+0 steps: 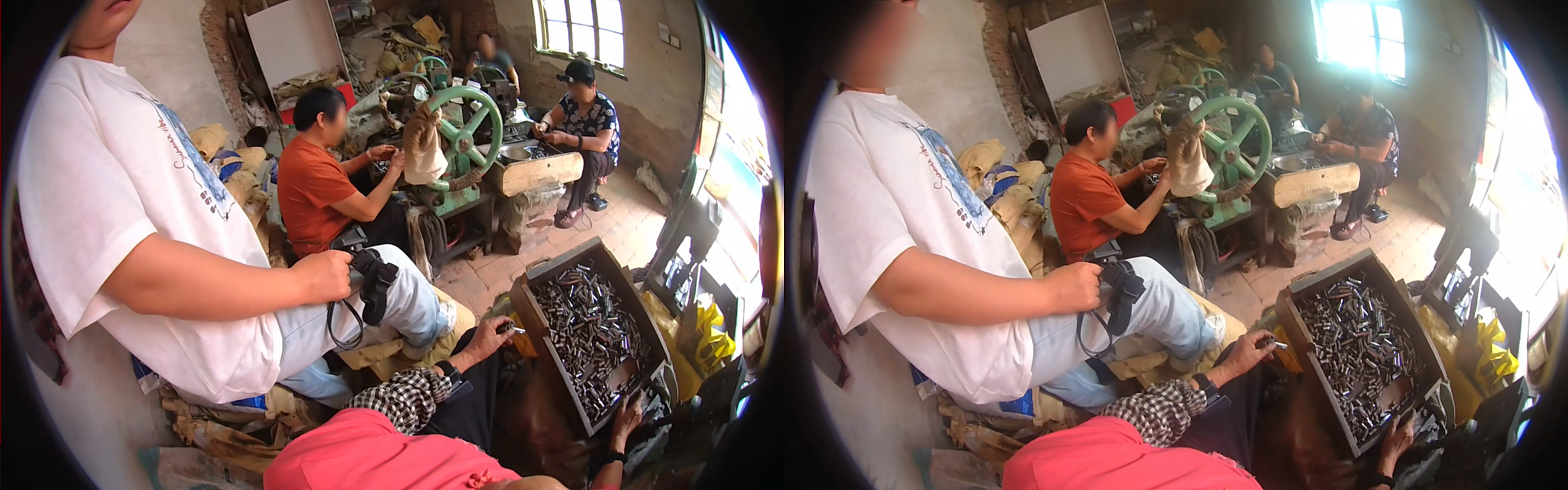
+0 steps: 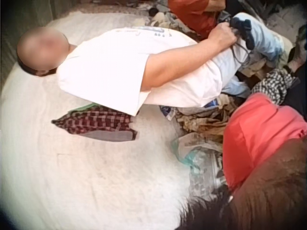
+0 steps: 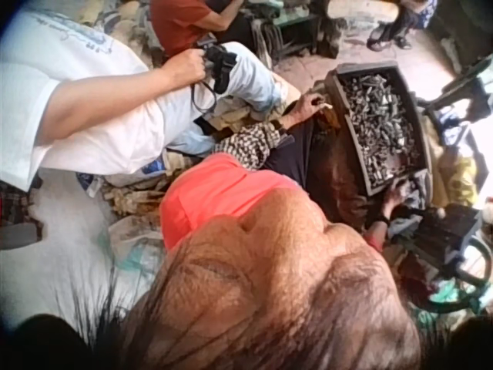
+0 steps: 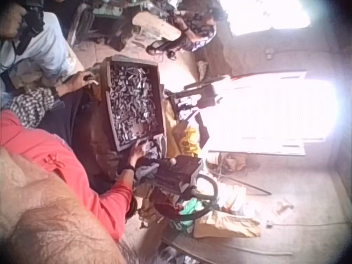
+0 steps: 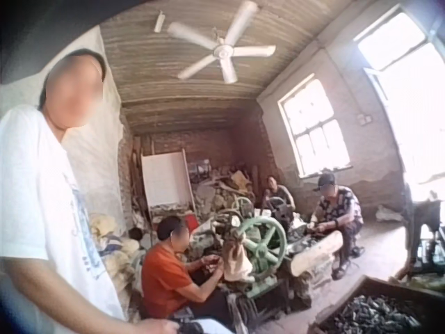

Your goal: Inspecting and sorting small metal industrial components from a tray.

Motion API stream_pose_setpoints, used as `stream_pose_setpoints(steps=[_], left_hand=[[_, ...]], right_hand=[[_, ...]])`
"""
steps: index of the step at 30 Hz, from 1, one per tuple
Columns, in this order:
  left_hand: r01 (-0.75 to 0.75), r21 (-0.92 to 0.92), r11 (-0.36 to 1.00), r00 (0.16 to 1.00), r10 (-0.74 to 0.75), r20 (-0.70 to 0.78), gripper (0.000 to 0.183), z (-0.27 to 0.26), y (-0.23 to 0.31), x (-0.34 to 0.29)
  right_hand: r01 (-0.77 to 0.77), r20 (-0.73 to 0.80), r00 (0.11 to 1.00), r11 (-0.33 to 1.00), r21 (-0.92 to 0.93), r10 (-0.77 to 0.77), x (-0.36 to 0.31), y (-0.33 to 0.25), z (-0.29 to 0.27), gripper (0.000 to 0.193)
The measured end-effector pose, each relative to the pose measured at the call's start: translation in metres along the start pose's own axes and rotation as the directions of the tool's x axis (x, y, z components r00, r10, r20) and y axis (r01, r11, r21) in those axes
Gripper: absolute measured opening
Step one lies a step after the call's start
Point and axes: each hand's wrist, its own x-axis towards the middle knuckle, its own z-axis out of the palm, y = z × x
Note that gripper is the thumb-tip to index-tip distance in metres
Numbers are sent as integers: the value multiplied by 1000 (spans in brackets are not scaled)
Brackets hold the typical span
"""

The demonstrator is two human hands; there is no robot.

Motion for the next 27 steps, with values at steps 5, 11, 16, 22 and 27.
stream_pose_setpoints(steps=[5, 11, 16, 22, 27], left_hand=[[-12, 7, 1000, 1000, 12, 2, 20, -4, -1, 0], [-1, 11, 1000, 1000, 1, 30, 21, -9, -7, -1], [-13, 2, 1000, 1000, 13, 17, 22, -10, -9, -3], [-28, 36, 999, 1000, 27, 11, 22, -10, -8, -2], [-37, 54, 998, 999, 37, 1, 23, -10, -7, -2]], right_hand=[[26, 2, 1000, 999, -18, -26, 1, 3, 5, 45], [56, -41, 998, 998, -12, -57, -1, 4, 7, 52], [78, -56, 995, 996, -48, -80, 0, 3, 9, 52], [21, -18, 1000, 999, -38, -22, -1, -3, 5, 45], [-3, 4, 1000, 1000, 15, 3, -4, -9, -1, 45]])
